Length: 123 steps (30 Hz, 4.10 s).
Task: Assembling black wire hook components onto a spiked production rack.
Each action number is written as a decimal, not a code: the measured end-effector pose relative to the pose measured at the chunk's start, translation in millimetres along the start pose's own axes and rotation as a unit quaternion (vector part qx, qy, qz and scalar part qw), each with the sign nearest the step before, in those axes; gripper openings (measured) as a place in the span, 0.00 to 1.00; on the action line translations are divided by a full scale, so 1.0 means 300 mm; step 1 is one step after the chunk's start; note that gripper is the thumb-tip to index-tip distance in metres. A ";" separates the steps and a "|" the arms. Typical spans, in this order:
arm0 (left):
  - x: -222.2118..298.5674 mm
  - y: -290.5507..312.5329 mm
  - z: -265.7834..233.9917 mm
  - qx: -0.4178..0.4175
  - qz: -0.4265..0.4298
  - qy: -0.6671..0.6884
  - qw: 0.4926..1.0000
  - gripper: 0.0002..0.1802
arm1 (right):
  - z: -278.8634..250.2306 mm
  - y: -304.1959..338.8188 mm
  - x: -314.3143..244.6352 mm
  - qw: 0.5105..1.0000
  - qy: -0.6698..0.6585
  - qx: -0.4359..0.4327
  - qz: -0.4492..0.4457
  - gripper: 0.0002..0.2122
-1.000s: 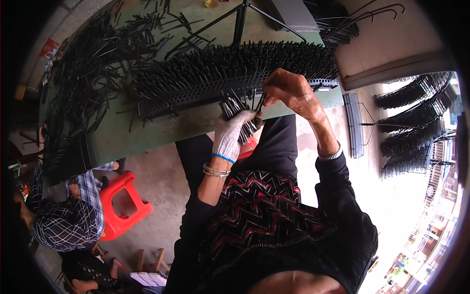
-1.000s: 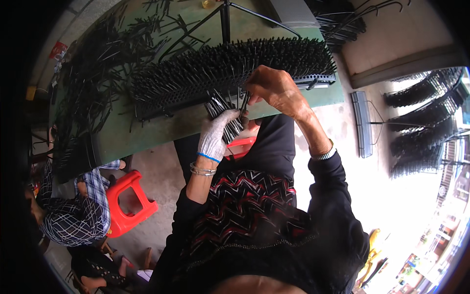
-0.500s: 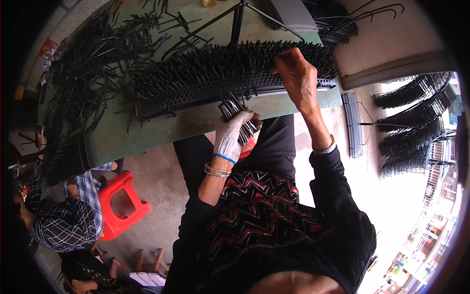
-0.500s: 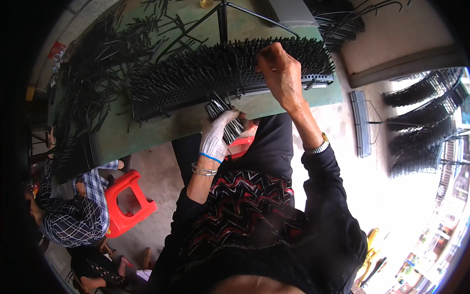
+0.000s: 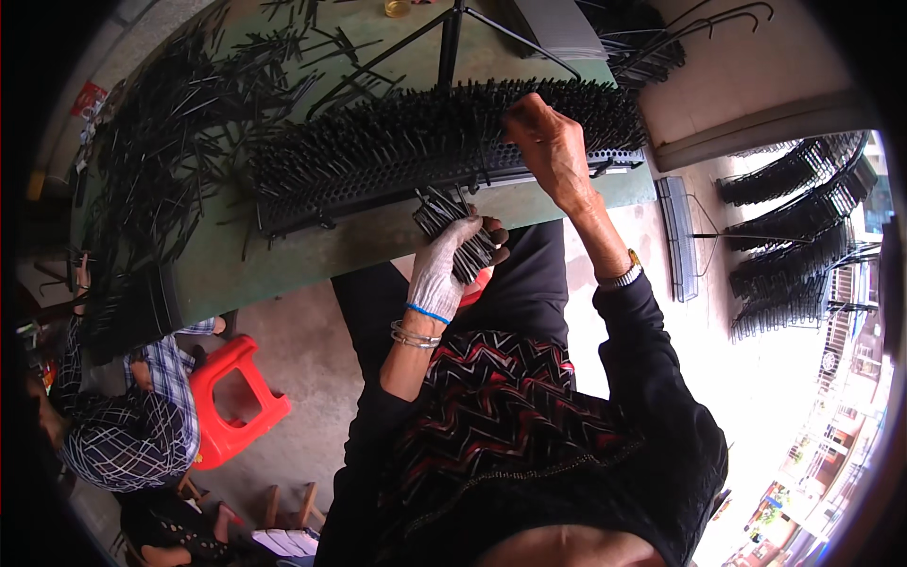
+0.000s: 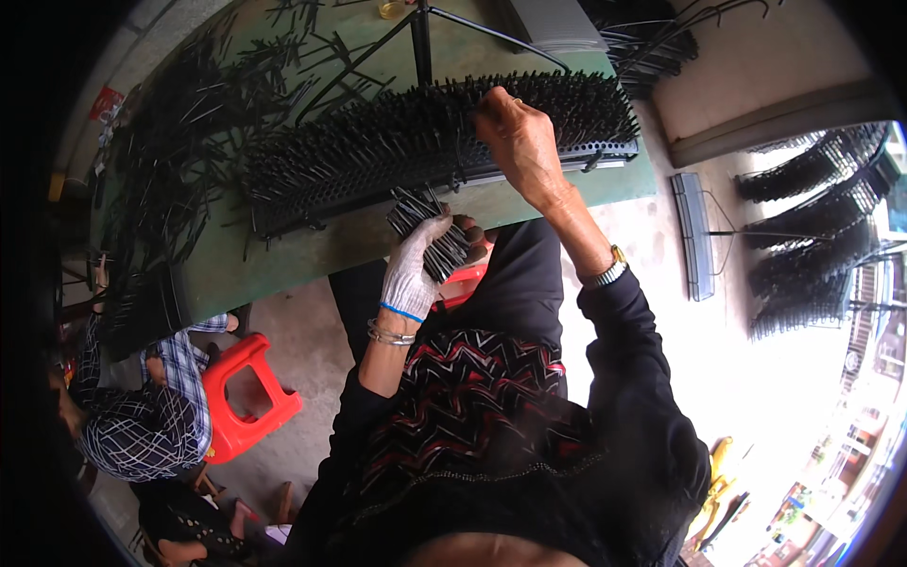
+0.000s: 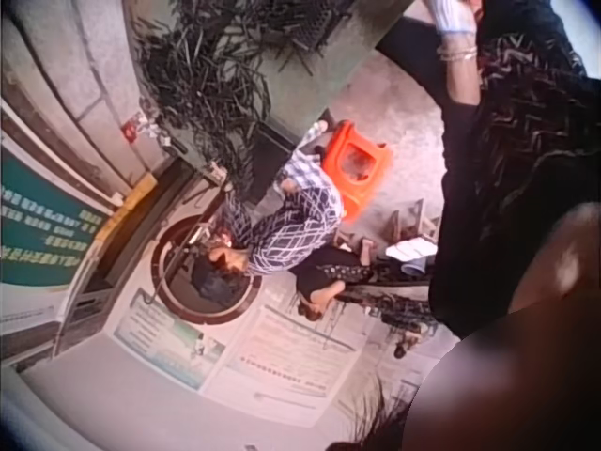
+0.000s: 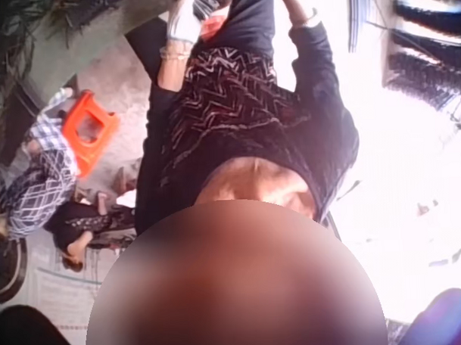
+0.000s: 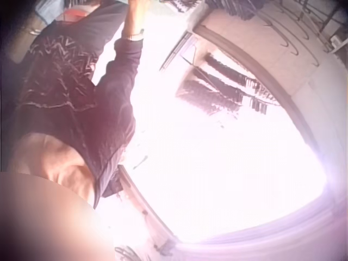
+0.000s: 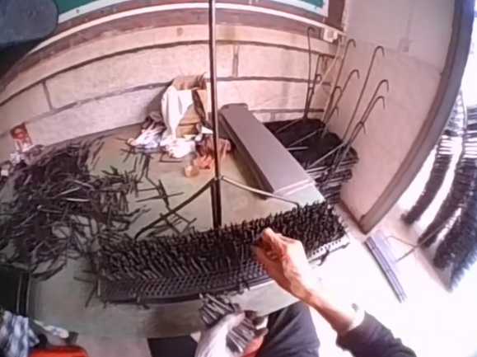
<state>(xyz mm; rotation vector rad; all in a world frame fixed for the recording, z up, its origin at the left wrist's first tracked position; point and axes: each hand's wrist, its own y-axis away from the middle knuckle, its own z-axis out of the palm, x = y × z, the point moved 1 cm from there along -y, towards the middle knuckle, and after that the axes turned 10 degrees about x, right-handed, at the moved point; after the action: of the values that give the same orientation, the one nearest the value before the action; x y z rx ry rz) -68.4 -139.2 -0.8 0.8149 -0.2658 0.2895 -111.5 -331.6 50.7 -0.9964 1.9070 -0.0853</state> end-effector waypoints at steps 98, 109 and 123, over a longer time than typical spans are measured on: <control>-0.018 -0.006 0.031 0.040 0.070 -0.212 0.974 0.08 | 0.010 0.038 0.003 0.982 -0.088 0.153 0.074 0.10; -0.027 -0.015 0.039 0.048 0.089 -0.219 0.970 0.08 | 0.002 0.034 0.003 0.983 0.104 0.143 -0.050 0.08; -0.028 -0.010 0.035 0.055 0.094 -0.258 0.960 0.08 | 0.021 0.038 0.013 0.949 0.233 0.129 -0.166 0.06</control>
<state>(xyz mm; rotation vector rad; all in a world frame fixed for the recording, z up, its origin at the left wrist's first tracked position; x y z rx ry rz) -76.5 -150.2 1.3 0.9696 -0.8272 0.2672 -114.2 -324.7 39.4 -1.1776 2.0508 -0.8111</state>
